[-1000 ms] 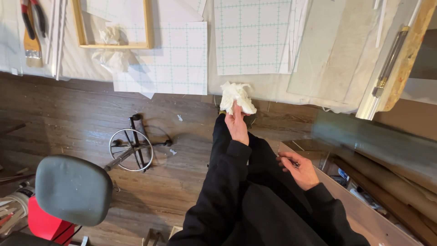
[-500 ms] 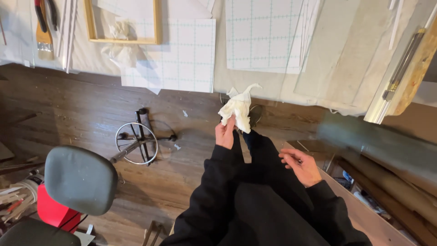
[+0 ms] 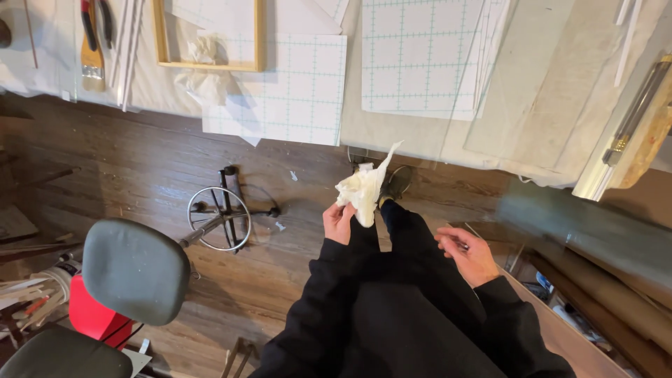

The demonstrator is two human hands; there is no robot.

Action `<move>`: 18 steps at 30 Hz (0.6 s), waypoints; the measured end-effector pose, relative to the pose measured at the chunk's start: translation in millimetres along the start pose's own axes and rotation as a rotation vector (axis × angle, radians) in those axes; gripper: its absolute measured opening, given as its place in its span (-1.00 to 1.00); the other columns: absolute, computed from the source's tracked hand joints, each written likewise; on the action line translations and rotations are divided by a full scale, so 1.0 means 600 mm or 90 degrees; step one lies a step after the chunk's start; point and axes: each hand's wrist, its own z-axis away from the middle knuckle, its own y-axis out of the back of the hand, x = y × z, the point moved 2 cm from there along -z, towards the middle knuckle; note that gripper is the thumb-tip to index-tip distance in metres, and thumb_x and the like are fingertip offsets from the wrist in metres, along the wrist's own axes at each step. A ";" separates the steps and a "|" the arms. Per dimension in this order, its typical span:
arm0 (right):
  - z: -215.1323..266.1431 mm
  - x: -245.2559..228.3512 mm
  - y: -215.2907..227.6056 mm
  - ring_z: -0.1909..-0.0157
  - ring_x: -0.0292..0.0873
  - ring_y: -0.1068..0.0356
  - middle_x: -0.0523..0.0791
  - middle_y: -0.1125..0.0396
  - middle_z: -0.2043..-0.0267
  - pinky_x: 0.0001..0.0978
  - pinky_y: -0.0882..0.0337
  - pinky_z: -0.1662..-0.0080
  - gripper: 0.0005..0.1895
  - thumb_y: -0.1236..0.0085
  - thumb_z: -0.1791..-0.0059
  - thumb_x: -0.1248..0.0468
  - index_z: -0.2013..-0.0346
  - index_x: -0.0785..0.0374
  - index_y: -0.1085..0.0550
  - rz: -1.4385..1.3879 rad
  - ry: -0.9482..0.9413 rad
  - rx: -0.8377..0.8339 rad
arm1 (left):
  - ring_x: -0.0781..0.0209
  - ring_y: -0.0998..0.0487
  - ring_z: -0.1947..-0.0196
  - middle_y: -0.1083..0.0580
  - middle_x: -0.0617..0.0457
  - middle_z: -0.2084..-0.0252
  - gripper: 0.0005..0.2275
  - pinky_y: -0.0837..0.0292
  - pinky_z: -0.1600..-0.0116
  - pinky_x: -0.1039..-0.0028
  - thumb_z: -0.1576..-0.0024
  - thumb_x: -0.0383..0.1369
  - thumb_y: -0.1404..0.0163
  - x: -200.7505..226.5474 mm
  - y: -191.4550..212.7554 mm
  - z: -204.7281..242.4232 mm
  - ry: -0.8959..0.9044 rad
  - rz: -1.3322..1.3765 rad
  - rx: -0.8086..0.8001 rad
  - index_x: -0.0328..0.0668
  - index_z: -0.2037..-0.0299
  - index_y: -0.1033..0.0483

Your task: Clean a piece of glass and then use a glass cutter and straight edge to cut a new piece of glass for a frame.

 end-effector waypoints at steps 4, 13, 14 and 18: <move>0.000 -0.010 0.002 0.15 -0.26 -0.46 -0.08 -0.53 0.07 -0.42 -0.49 0.11 -0.67 -0.10 -0.07 0.25 -0.09 0.32 -0.51 -0.001 0.016 -0.013 | 0.39 -0.53 0.21 -0.60 0.07 0.19 -0.77 -0.46 0.09 0.57 -0.17 -0.54 0.03 0.033 0.074 0.034 -0.021 -0.121 -0.001 -0.45 0.02 -0.60; 0.001 -0.136 0.015 0.12 -0.34 -0.47 -0.14 -0.55 0.09 -0.49 -0.48 0.09 -0.67 -0.13 -0.03 0.27 -0.08 0.27 -0.53 0.119 0.089 0.044 | 0.06 -0.53 0.35 -0.46 -0.03 0.23 -0.82 -0.46 0.21 0.35 -0.01 -0.56 -0.19 0.479 -0.072 -0.167 -0.449 -0.556 0.026 -0.27 0.27 -0.43; 0.003 -0.156 0.021 0.12 -0.34 -0.47 -0.14 -0.55 0.09 -0.49 -0.48 0.09 -0.67 -0.13 -0.03 0.27 -0.08 0.27 -0.53 0.114 0.089 0.055 | 0.06 -0.53 0.35 -0.46 -0.03 0.23 -0.82 -0.46 0.21 0.35 -0.01 -0.56 -0.19 0.481 -0.076 -0.196 -0.452 -0.553 0.015 -0.27 0.27 -0.43; 0.009 -0.239 0.066 0.16 -0.32 -0.47 -0.15 -0.54 0.09 -0.48 -0.46 0.12 -0.70 -0.12 -0.05 0.28 -0.07 0.25 -0.55 0.109 0.127 0.162 | -0.01 -0.52 0.13 -0.48 0.00 0.12 -0.82 -0.45 0.05 0.25 -0.07 -0.59 -0.19 0.461 -0.095 -0.307 -0.653 -0.685 -0.046 -0.20 0.24 -0.45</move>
